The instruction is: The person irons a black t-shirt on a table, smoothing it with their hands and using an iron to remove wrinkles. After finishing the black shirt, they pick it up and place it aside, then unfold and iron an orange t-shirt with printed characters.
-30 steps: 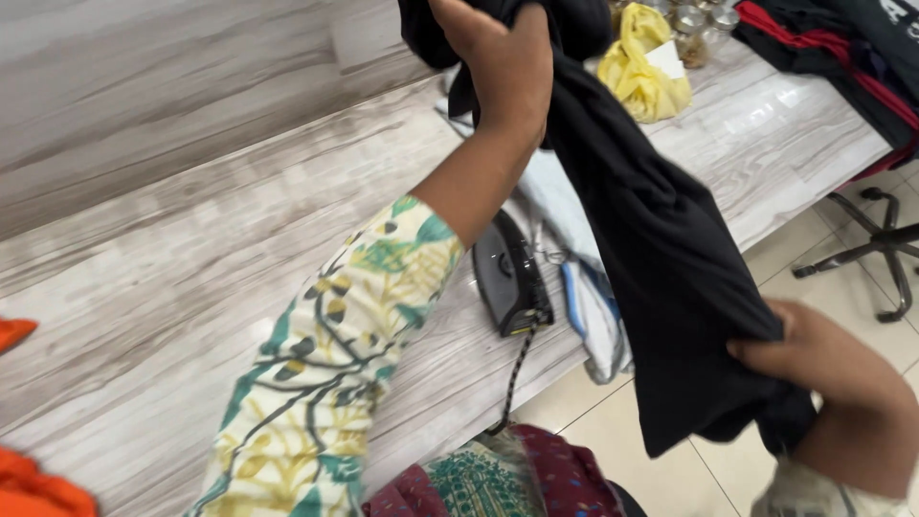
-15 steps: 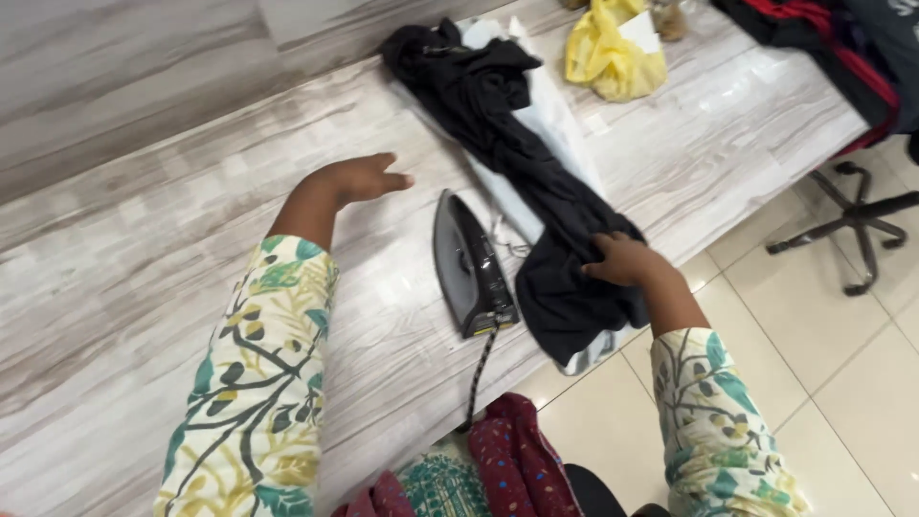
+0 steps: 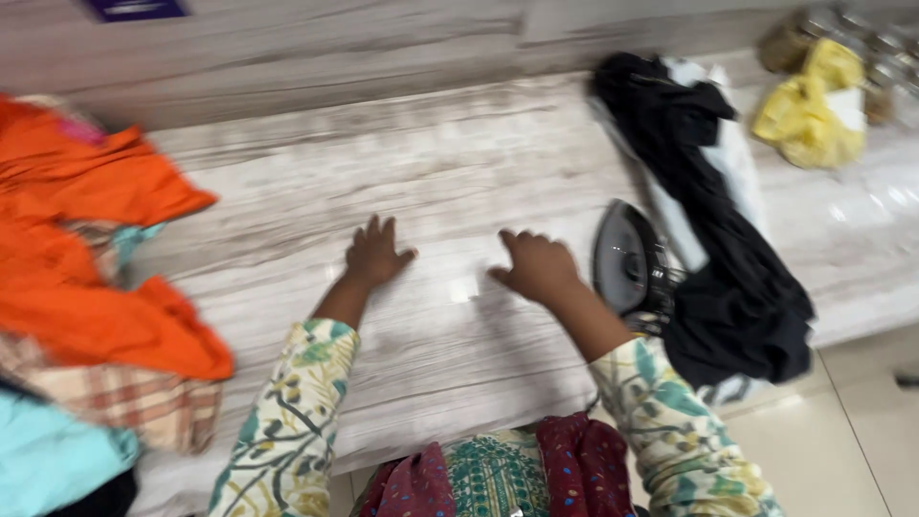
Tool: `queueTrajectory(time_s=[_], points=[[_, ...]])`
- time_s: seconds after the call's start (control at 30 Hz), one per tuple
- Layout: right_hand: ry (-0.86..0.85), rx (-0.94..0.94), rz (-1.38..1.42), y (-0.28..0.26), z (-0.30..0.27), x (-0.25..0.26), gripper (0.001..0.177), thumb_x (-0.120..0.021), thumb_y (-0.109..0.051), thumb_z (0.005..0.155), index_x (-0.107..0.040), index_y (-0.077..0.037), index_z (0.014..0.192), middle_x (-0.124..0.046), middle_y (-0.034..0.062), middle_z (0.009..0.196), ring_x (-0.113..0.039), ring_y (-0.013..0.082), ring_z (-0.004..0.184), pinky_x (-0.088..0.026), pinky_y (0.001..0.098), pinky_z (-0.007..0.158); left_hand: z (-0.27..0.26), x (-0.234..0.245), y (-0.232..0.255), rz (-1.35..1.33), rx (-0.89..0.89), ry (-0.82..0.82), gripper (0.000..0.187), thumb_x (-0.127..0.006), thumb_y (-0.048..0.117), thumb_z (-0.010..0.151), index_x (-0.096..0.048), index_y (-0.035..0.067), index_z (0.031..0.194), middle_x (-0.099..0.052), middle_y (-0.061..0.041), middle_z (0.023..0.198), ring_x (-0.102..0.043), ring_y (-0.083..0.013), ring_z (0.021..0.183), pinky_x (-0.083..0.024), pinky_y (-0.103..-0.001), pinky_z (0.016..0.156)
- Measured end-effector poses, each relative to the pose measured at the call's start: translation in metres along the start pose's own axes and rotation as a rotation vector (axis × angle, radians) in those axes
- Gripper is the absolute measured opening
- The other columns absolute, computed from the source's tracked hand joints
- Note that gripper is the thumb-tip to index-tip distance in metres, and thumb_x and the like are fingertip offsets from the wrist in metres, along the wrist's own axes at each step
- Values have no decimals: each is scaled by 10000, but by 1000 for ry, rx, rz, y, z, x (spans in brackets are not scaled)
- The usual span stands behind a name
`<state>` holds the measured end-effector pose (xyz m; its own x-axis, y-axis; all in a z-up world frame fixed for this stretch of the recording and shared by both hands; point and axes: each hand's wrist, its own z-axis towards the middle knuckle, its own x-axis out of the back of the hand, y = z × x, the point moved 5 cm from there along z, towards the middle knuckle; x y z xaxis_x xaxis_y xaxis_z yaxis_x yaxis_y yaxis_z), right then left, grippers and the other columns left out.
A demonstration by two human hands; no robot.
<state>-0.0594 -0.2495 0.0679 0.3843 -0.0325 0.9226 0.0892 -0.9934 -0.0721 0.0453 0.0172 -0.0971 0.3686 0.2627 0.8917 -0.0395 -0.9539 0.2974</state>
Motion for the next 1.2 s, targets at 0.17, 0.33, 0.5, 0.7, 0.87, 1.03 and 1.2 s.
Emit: queueTrajectory(time_s=[0.17, 0.33, 0.5, 0.7, 0.87, 1.03, 1.2], points=[[95, 193, 112, -118, 35, -68, 886, -634, -585, 893, -266, -139, 1565, -363, 165, 1570, -332, 372, 1450, -392, 544, 1085, -138, -33, -42, 90, -211, 521, 970, -632, 570, 891, -252, 1, 1579, -263, -245, 1632, -229, -451, 1519, -172, -609, 1208], [295, 295, 52, -193, 39, -131, 795, -533, -575, 957, -280, -147, 1578, -246, 176, 1658, -153, 396, 1535, -147, 666, 1167, -188, -34, -59, 4, -310, 407, 789, -619, 485, 984, -297, 133, 1613, -318, -151, 1685, -255, -378, 1581, -157, -577, 1275], [420, 273, 96, -198, 31, -131, 717, -462, -547, 980, -345, -170, 1579, -263, 160, 1655, -156, 392, 1543, -53, 640, 1197, -194, 31, -98, 58, -102, 529, 919, -666, 482, 892, -242, 129, 1626, -173, -215, 1685, -185, -437, 1522, -84, -677, 1203], [432, 239, 131, -200, 26, -124, 696, -478, -538, 968, -377, -196, 1565, -300, 138, 1651, -170, 355, 1550, -39, 602, 1215, -200, 176, -254, -222, 496, 1183, 1025, -744, 442, 957, -123, -22, 1627, -196, -263, 1659, -242, -509, 1509, -134, -699, 1189], [425, 216, 138, -200, 26, -122, 691, -490, -539, 950, -393, -212, 1551, -303, 127, 1649, -171, 340, 1548, -33, 596, 1216, -212, 186, -306, -383, 777, 1126, 766, -803, 239, 862, -414, 87, 1504, -433, -224, 1463, -435, -439, 1305, -351, -567, 1078], [405, 202, 146, -199, 23, -122, 687, -481, -545, 952, -391, -224, 1553, -287, 113, 1655, -162, 324, 1550, -32, 575, 1220, -208, 198, -296, -631, 362, 1378, 398, -702, -20, 952, -630, 25, 1341, -629, -185, 1283, -613, -336, 1203, -495, -417, 1032], [400, 193, 142, -202, 21, -118, 685, -469, -554, 955, -384, -236, 1556, -271, 95, 1665, -152, 319, 1552, -28, 567, 1223, -182, 231, -193, -552, -317, 1346, 294, -668, -41, 932, -688, 5, 1222, -710, -147, 1173, -679, -323, 1116, -540, -410, 998]])
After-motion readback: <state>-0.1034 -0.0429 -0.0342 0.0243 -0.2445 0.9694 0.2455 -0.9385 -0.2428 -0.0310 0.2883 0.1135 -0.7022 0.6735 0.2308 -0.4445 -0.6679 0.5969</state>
